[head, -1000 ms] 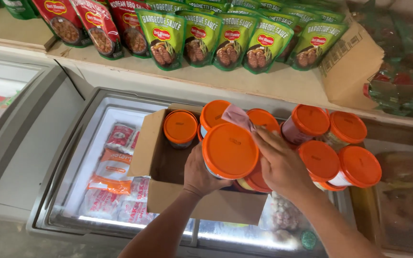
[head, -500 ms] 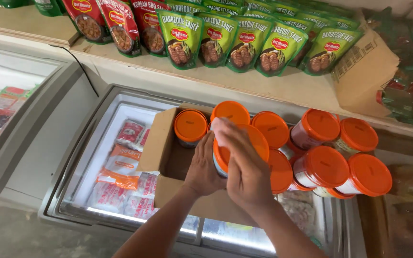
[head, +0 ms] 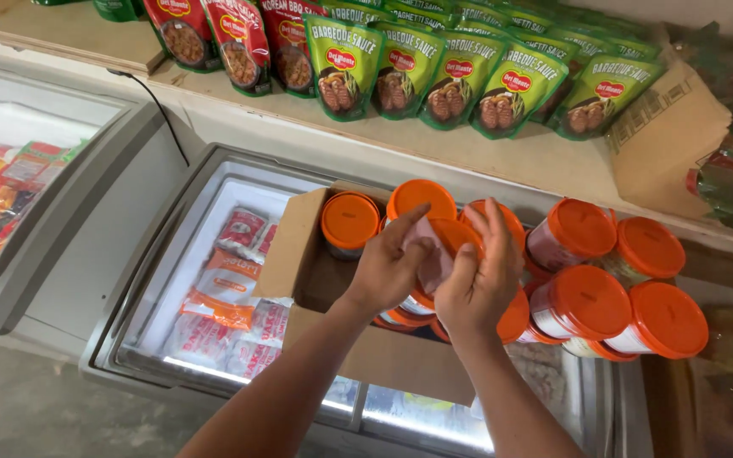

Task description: Wiping down containers of dip glaze and arranging them on grocery store shelves.

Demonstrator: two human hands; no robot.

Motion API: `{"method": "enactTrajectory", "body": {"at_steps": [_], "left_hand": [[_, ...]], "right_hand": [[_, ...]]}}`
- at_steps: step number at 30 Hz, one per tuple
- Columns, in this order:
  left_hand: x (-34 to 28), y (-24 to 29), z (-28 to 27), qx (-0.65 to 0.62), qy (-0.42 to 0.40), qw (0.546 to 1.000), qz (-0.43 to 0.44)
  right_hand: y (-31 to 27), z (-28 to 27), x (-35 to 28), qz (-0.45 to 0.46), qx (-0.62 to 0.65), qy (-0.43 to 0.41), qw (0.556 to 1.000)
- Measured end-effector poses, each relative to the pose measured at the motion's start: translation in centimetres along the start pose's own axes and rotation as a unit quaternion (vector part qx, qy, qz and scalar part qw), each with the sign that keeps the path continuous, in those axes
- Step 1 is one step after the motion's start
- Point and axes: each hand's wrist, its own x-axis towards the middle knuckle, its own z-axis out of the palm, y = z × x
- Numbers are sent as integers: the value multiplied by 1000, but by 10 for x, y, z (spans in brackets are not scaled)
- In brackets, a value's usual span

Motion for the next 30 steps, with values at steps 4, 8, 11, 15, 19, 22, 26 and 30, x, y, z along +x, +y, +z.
{"method": "enactTrajectory", "body": {"at_steps": [4, 8, 11, 15, 19, 22, 26, 30], "left_hand": [[-13, -42, 18, -40, 54, 997, 27], [-30, -44, 51, -172, 184, 949, 190], [-46, -52, 67, -160, 267, 932, 188], [-83, -70, 73, -3, 264, 926, 270], [-89, -91, 33, 17, 159, 982, 98], [-48, -67, 2, 62, 313, 934, 162], [31, -34, -25, -132, 154, 970, 130], [80, -14, -27, -254, -90, 945, -183]], "right_hand": [[1, 8, -4, 81, -14, 16, 996], [-2, 10, 1, 126, -33, -2, 992], [2, 11, 1, 168, -1, -7, 986], [16, 9, 0, 197, 32, -10, 980], [17, 8, -5, 159, 31, -14, 987], [11, 12, -5, 170, 64, -12, 983], [8, 15, -7, 143, 39, -4, 989], [17, 12, 2, 74, -67, -34, 994]]}}
